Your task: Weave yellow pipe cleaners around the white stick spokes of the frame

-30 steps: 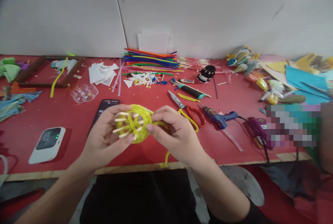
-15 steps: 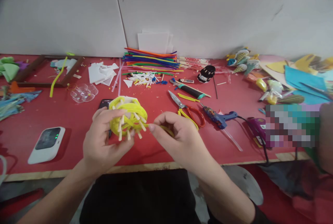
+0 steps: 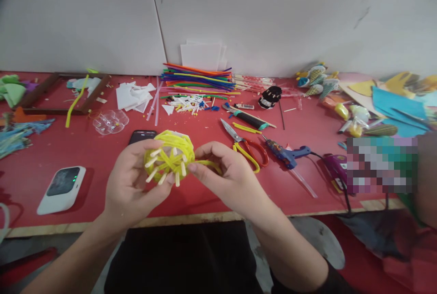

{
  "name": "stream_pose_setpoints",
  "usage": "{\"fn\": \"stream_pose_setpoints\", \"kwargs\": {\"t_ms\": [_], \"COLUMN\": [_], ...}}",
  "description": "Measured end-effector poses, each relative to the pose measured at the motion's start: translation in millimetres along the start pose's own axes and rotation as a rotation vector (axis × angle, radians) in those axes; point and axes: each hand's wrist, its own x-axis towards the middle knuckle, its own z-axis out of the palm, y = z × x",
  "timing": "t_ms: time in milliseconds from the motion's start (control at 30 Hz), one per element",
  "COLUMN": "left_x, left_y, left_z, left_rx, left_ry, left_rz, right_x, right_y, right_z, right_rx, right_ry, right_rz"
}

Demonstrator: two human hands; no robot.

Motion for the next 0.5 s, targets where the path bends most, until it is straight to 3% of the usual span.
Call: {"fn": "stream_pose_setpoints", "kwargs": {"t_ms": [133, 233, 367, 500], "left_x": [3.2, 5.8, 11.3, 15.2], "left_y": [3.9, 5.0, 7.3, 9.3], "left_z": [3.3, 4.6, 4.0, 2.0], "left_rx": [0.013, -0.038, -0.127, -0.203], "left_ry": [0.029, 0.034, 0.054, 0.005], "left_rz": [0.044, 0.021, -0.106, -0.193], "right_x": [1.9, -0.8, -7.9, -11.2], "right_y": [2.6, 4.0, 4.9, 4.5], "right_z": [0.8, 4.4, 10.5, 10.7], "right_rx": [0.060, -0.026, -0.371, -0.597], "right_ry": [-0.006, 0.067, 0.199, 0.177], "right_rz": [-0.021, -0.077, -0.288, -0.540]}}
